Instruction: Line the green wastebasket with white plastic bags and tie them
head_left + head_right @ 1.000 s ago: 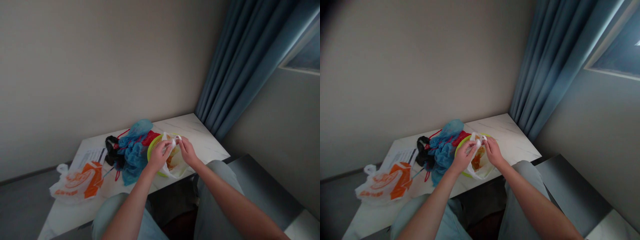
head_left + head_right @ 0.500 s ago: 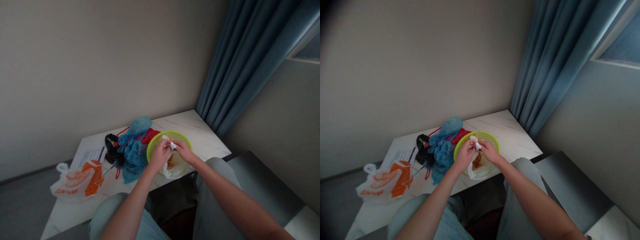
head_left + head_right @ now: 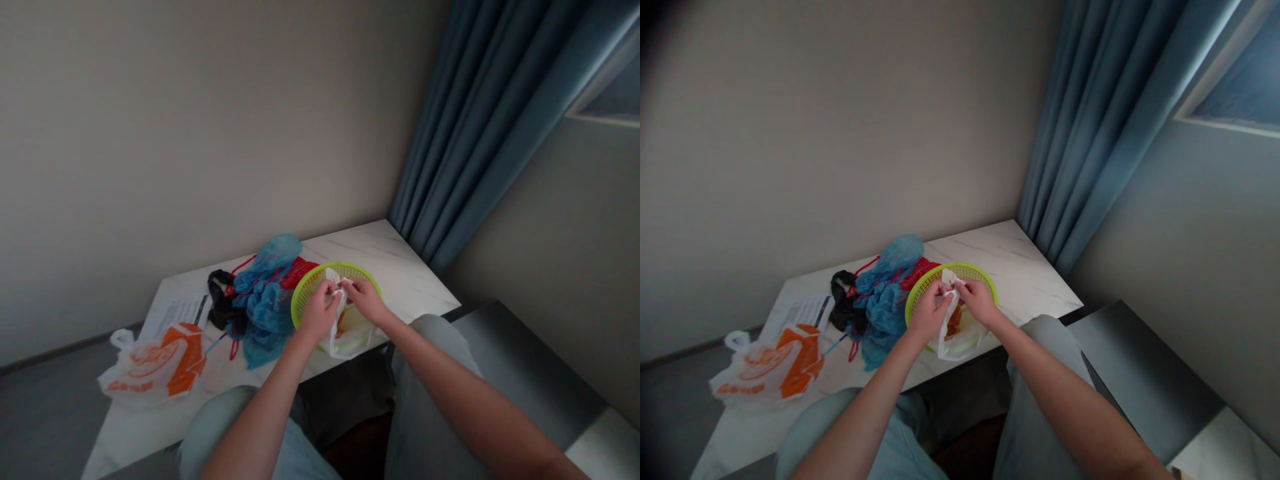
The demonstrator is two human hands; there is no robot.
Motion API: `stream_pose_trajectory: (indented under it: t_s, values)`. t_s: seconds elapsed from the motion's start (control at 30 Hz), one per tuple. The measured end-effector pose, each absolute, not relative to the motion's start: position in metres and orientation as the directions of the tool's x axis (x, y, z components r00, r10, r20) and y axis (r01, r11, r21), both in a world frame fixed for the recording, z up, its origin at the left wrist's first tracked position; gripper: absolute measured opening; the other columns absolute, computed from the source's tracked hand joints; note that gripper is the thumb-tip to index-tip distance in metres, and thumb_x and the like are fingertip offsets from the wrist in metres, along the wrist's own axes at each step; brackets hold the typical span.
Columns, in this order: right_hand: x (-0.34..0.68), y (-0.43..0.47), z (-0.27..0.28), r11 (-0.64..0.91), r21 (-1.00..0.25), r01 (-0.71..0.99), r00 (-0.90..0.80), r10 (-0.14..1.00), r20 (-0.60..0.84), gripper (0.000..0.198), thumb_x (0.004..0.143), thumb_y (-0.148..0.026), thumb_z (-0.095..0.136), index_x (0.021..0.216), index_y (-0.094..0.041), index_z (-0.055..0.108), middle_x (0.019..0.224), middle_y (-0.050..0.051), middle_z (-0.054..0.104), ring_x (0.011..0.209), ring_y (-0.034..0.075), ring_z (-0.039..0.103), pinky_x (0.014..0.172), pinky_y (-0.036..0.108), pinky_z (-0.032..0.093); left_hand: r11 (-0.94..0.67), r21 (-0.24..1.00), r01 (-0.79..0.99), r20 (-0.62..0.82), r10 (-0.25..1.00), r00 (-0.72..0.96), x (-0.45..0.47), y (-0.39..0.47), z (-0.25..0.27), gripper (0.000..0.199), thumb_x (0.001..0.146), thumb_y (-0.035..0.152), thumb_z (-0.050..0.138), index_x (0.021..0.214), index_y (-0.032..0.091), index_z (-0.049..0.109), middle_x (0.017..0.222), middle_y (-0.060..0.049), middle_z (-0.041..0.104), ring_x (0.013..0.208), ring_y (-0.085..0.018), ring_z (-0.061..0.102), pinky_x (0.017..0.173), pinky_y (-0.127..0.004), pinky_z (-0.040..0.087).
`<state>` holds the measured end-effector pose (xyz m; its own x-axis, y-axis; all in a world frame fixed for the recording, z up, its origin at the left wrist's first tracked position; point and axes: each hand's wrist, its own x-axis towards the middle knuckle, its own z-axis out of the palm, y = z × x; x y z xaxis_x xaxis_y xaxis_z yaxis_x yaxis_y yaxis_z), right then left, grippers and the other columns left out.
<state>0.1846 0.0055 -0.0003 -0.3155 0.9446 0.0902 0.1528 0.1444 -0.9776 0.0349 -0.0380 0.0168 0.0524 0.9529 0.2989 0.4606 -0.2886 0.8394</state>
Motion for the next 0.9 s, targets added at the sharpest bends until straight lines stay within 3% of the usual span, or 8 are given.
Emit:
stream_pose_trajectory:
  t_s: [0.07, 0.13, 0.23, 0.37, 0.47, 0.63, 0.77, 0.9]
  values:
    - [0.184, 0.006, -0.002, 0.104, -0.989, 0.103, -0.309, 0.949, 0.067, 0.038, 0.087, -0.055, 0.055, 0.085, -0.018, 0.061, 0.063, -0.001, 0.06, 0.053, 0.013, 0.053, 0.051, 0.024, 0.042, -0.314, 0.803, 0.507, 0.304, 0.947, 0.105, 0.035, -0.04, 0.017, 0.007, 0.091, 0.029, 0.054, 0.094, 0.023, 0.051, 0.091, -0.002, 0.063, 0.088, -0.019, 0.062, 0.084, -0.033, 0.047]
    - [0.183, 0.005, -0.003, 0.061, -0.997, 0.051, -0.297, 0.954, 0.044, 0.033, 0.086, -0.051, 0.059, 0.098, -0.019, 0.058, 0.064, -0.001, 0.062, 0.049, 0.013, 0.053, 0.048, 0.024, 0.043, -0.349, 0.766, 0.54, 0.314, 0.936, 0.16, 0.034, -0.041, 0.016, 0.02, 0.089, 0.028, 0.058, 0.107, 0.023, 0.052, 0.102, -0.005, 0.064, 0.096, -0.022, 0.063, 0.087, -0.036, 0.048]
    - [0.181, 0.0, -0.004, 0.068, -0.998, 0.0, -0.27, 0.961, 0.066, 0.027, 0.09, -0.045, 0.053, 0.105, -0.023, 0.049, 0.061, -0.005, 0.056, 0.048, 0.013, 0.052, 0.047, 0.024, 0.041, -0.397, 0.705, 0.588, 0.369, 0.913, 0.175, 0.032, -0.039, 0.013, 0.025, 0.09, 0.026, 0.057, 0.115, 0.024, 0.054, 0.11, -0.008, 0.065, 0.105, -0.024, 0.062, 0.093, -0.04, 0.047]
    - [0.183, -0.008, 0.003, 0.353, -0.928, 0.121, -0.296, 0.905, 0.305, 0.014, 0.09, -0.03, 0.051, 0.1, -0.024, 0.044, 0.073, -0.003, 0.055, 0.066, 0.016, 0.054, 0.063, 0.028, 0.046, -0.383, 0.629, 0.677, 0.455, 0.887, 0.08, 0.027, -0.036, 0.014, 0.014, 0.092, 0.025, 0.055, 0.105, 0.024, 0.061, 0.102, -0.008, 0.068, 0.1, -0.025, 0.063, 0.092, -0.041, 0.048]
    - [0.188, -0.011, 0.009, 0.616, -0.712, 0.338, -0.457, 0.768, 0.448, 0.008, 0.083, -0.014, 0.054, 0.086, -0.022, 0.052, 0.085, 0.003, 0.058, 0.083, 0.019, 0.054, 0.079, 0.034, 0.044, -0.375, 0.619, 0.691, 0.471, 0.88, 0.056, 0.021, -0.033, 0.019, 0.013, 0.092, 0.025, 0.057, 0.103, 0.023, 0.064, 0.102, -0.008, 0.069, 0.102, -0.024, 0.063, 0.094, -0.041, 0.048]
    - [0.195, -0.008, 0.009, 0.738, -0.454, 0.499, -0.529, 0.674, 0.515, 0.031, 0.082, -0.001, 0.048, 0.074, -0.021, 0.069, 0.091, 0.007, 0.062, 0.091, 0.023, 0.054, 0.085, 0.04, 0.04, -0.365, 0.653, 0.664, 0.425, 0.902, 0.078, 0.011, -0.032, 0.023, 0.013, 0.092, 0.026, 0.057, 0.098, 0.022, 0.068, 0.098, -0.007, 0.07, 0.096, -0.023, 0.066, 0.09, -0.039, 0.05]
    - [0.197, -0.008, 0.01, 0.722, -0.405, 0.56, -0.476, 0.681, 0.556, 0.034, 0.084, -0.001, 0.051, 0.088, -0.024, 0.076, 0.098, 0.008, 0.065, 0.096, 0.025, 0.053, 0.088, 0.042, 0.04, -0.341, 0.705, 0.622, 0.402, 0.914, 0.046, 0.01, -0.029, 0.023, 0.014, 0.092, 0.027, 0.057, 0.095, 0.021, 0.07, 0.097, -0.007, 0.071, 0.095, -0.023, 0.066, 0.089, -0.039, 0.049]
    - [0.195, -0.014, 0.015, 0.681, -0.424, 0.597, -0.423, 0.716, 0.555, 0.028, 0.086, -0.007, 0.054, 0.097, -0.022, 0.074, 0.108, 0.01, 0.065, 0.101, 0.027, 0.053, 0.092, 0.045, 0.04, -0.219, 0.865, 0.452, 0.214, 0.975, 0.064, 0.008, -0.022, 0.022, 0.017, 0.087, 0.034, 0.062, 0.089, 0.021, 0.072, 0.087, -0.005, 0.072, 0.084, -0.022, 0.066, 0.081, -0.036, 0.05]
